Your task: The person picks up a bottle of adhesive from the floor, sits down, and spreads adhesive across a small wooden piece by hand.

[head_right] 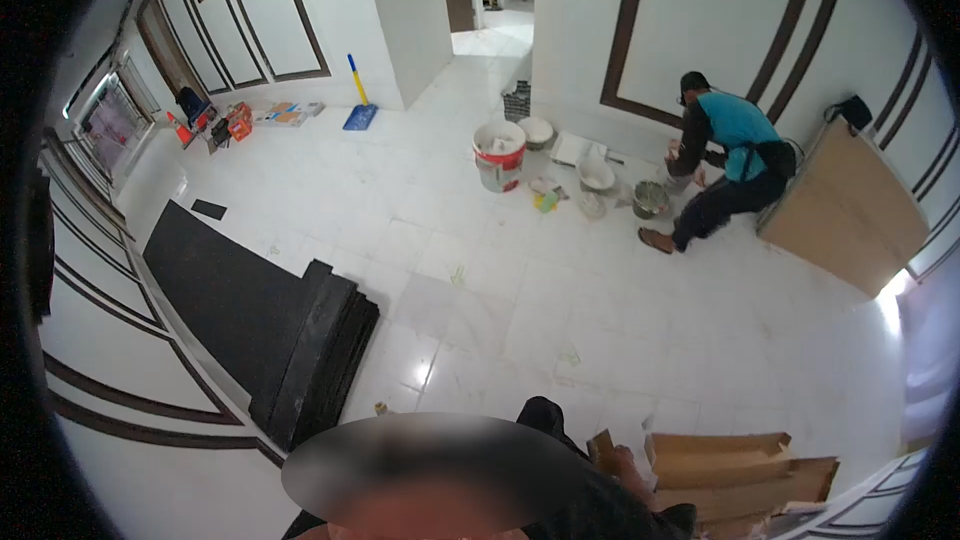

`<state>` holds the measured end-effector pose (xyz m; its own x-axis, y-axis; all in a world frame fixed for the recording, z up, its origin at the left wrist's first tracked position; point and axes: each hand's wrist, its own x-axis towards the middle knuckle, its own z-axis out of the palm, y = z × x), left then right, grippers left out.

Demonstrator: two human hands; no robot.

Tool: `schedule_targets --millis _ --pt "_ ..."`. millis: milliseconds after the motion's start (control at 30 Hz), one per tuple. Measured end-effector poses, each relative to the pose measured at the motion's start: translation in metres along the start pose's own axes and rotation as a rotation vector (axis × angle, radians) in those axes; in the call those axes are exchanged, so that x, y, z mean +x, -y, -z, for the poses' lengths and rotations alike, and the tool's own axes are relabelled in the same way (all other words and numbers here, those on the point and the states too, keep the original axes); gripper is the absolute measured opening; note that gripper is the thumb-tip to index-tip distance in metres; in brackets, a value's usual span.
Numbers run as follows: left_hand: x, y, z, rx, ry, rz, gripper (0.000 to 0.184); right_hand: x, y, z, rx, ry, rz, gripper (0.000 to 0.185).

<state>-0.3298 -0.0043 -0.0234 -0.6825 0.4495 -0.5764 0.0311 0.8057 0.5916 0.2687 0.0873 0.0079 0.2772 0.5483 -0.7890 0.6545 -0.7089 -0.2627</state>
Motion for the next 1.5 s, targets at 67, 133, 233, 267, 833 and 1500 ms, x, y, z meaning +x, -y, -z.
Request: schedule_targets --millis 67,133,233,267,833,1500 --pt "0.015 -0.016 0.008 0.038 -0.022 -0.015 0.058 0.023 0.026 0.006 -0.057 0.066 -0.009 0.069" --pt "0.034 -0.027 0.010 0.056 -0.070 0.037 0.059 0.052 0.057 0.017 -0.132 0.140 -0.017 0.069" --pt "0.050 -0.054 0.013 0.068 -0.160 0.120 0.061 0.106 0.108 0.044 -0.256 0.240 -0.016 0.069" --pt "0.051 -0.065 0.013 0.057 -0.192 0.144 0.061 0.128 0.129 0.057 -0.300 0.264 -0.007 0.069" --pt "0.138 -0.232 -0.052 -0.050 -0.305 0.451 0.070 0.312 0.852 0.117 -0.037 -0.055 0.885 0.030" --pt "0.605 -0.566 0.169 -0.425 -0.431 -0.005 0.076 0.366 0.996 -0.043 -0.555 0.139 0.478 0.045"
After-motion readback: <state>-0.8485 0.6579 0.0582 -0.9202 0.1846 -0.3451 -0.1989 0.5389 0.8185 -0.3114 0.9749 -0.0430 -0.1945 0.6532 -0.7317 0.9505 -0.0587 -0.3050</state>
